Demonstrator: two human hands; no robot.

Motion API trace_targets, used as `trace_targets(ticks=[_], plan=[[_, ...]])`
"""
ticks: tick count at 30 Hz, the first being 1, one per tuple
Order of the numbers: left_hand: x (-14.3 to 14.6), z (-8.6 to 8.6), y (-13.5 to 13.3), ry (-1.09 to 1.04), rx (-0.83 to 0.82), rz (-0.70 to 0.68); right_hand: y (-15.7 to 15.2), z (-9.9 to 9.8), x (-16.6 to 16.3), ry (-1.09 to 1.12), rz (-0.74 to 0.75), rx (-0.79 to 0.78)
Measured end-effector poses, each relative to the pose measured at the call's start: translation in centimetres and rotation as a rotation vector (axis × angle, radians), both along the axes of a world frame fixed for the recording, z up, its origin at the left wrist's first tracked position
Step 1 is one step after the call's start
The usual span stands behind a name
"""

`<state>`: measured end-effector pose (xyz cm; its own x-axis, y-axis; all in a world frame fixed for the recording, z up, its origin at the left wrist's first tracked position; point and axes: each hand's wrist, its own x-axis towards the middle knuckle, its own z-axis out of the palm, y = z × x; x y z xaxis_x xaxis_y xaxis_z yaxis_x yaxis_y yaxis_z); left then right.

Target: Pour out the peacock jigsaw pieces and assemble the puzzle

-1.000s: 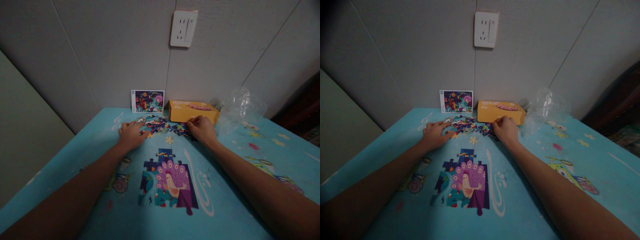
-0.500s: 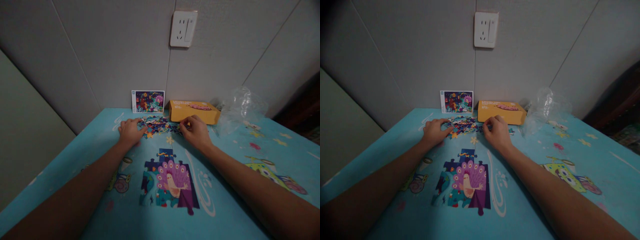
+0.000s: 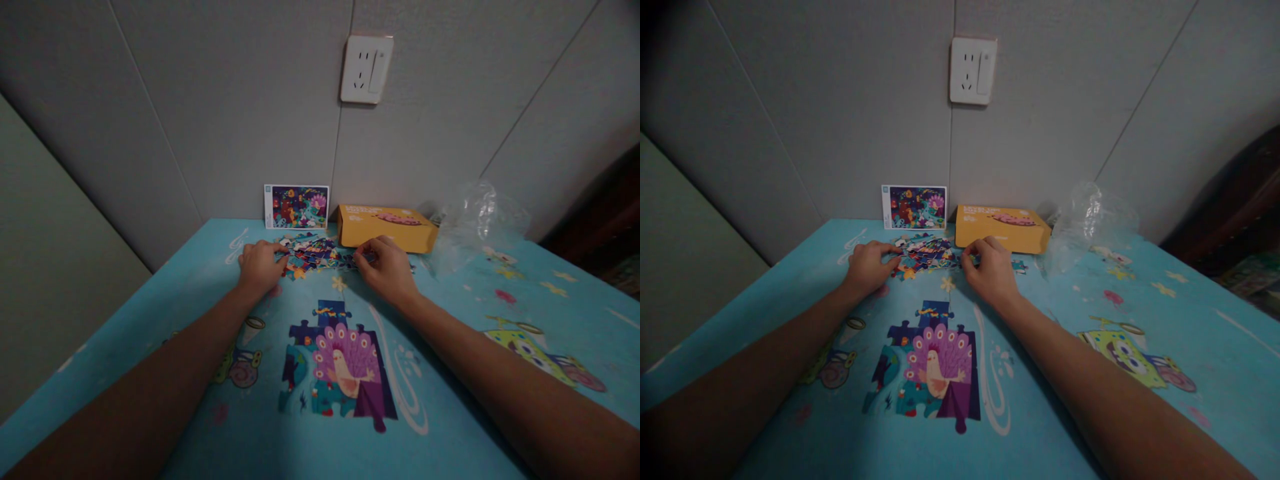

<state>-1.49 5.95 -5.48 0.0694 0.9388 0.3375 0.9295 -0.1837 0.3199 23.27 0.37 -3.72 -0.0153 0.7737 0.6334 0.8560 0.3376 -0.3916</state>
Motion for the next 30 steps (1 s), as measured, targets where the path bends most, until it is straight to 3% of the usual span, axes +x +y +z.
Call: trace_targets(ticks=[5,13,20,26,30], plan=[[0.0,0.3,-0.1,-0.073,-0.009,0.006,-0.1,0.1,0.0,-0.005,-0.006,-0.012],[0.5,1.4,-0.6,-0.369,0.019,0.031,-0.1,0.2,0.0,0.008,0.010,-0.002],[0.6,1.6,-1.0,-0.474,0.173,0.024,-0.2,0.1,0.1,0.026,0.016,-0.004],[1.2,1.0,-1.5,-0.764,0.226,-0.344,-0.5,0.4,-0.3,0.055,0.061,-0.042],[2.0,1.1,-2.9,-0.699,0.161,-0.620,-1.1,0.8,-0.8,0.073,0.221,-0.113]])
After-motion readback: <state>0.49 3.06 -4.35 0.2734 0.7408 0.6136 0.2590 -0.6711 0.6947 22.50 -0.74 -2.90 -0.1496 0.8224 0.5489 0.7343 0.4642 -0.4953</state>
